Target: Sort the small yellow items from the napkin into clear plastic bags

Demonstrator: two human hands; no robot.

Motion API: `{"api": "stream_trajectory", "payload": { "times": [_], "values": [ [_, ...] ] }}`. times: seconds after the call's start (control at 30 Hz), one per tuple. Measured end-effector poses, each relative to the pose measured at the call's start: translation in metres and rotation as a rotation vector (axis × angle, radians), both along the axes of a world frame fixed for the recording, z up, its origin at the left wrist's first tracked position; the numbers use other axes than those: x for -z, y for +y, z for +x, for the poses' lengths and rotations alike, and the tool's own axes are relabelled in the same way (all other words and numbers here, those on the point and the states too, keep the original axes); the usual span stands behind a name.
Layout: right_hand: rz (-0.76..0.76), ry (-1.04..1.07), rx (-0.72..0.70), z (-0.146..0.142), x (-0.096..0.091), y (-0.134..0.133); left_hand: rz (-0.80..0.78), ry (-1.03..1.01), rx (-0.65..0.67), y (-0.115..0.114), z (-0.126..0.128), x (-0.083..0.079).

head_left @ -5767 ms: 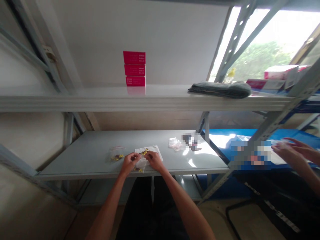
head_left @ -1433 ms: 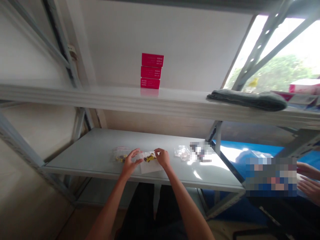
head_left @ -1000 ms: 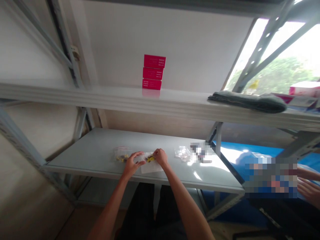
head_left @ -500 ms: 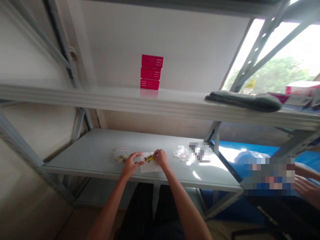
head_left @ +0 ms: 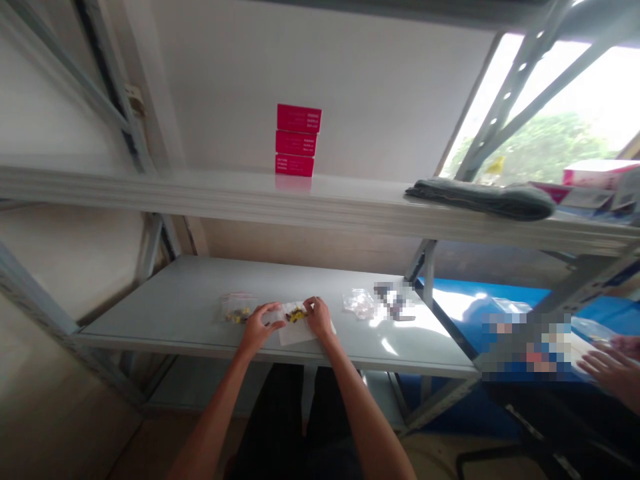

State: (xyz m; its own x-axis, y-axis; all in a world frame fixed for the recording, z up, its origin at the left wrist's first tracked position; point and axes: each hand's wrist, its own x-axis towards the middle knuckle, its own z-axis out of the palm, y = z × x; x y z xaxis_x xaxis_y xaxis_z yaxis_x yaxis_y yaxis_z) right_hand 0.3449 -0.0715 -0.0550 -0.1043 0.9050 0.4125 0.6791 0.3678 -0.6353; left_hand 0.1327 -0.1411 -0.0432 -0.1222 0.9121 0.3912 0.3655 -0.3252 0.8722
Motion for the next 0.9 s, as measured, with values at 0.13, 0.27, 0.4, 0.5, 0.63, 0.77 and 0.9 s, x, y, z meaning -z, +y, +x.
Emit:
{"api": "stream_trajectory", "payload": {
  "times": [0.13, 0.27, 0.4, 0.5, 0.63, 0.77, 0.9],
  "values": [
    [-0.006, -0.06, -0.078, 0.007, -0.006, -0.005, 0.005, 0.001, 0.003, 0.001, -0.001, 0.001],
    [-0.066, -0.149, -0.094, 0.007, -0.012, -0.009, 0.003, 0.012, -0.003, 0.003, -0.002, 0.005],
    [-0.068, -0.152, -0.07, 0.004, -0.018, -0.013, 0.006, 0.02, 0.012, 0.004, -0.003, 0.008],
    [-0.034, -0.07, -0.057, 0.002, -0.025, -0.019, 0.0, 0.02, 0.016, 0.004, -0.003, 0.008],
    [-0.035, 0.147, -0.184, -0.008, -0.038, -0.031, 0.009, 0.023, 0.029, 0.003, -0.002, 0.008],
    [-0.093, 0.23, -0.325, -0.027, -0.048, -0.042, 0.032, 0.018, 0.062, 0.002, -0.003, 0.006],
    [-0.113, 0.217, -0.376, -0.038, -0.053, -0.049, 0.02, 0.0, 0.057, 0.001, -0.003, 0.004]
  ]
}}
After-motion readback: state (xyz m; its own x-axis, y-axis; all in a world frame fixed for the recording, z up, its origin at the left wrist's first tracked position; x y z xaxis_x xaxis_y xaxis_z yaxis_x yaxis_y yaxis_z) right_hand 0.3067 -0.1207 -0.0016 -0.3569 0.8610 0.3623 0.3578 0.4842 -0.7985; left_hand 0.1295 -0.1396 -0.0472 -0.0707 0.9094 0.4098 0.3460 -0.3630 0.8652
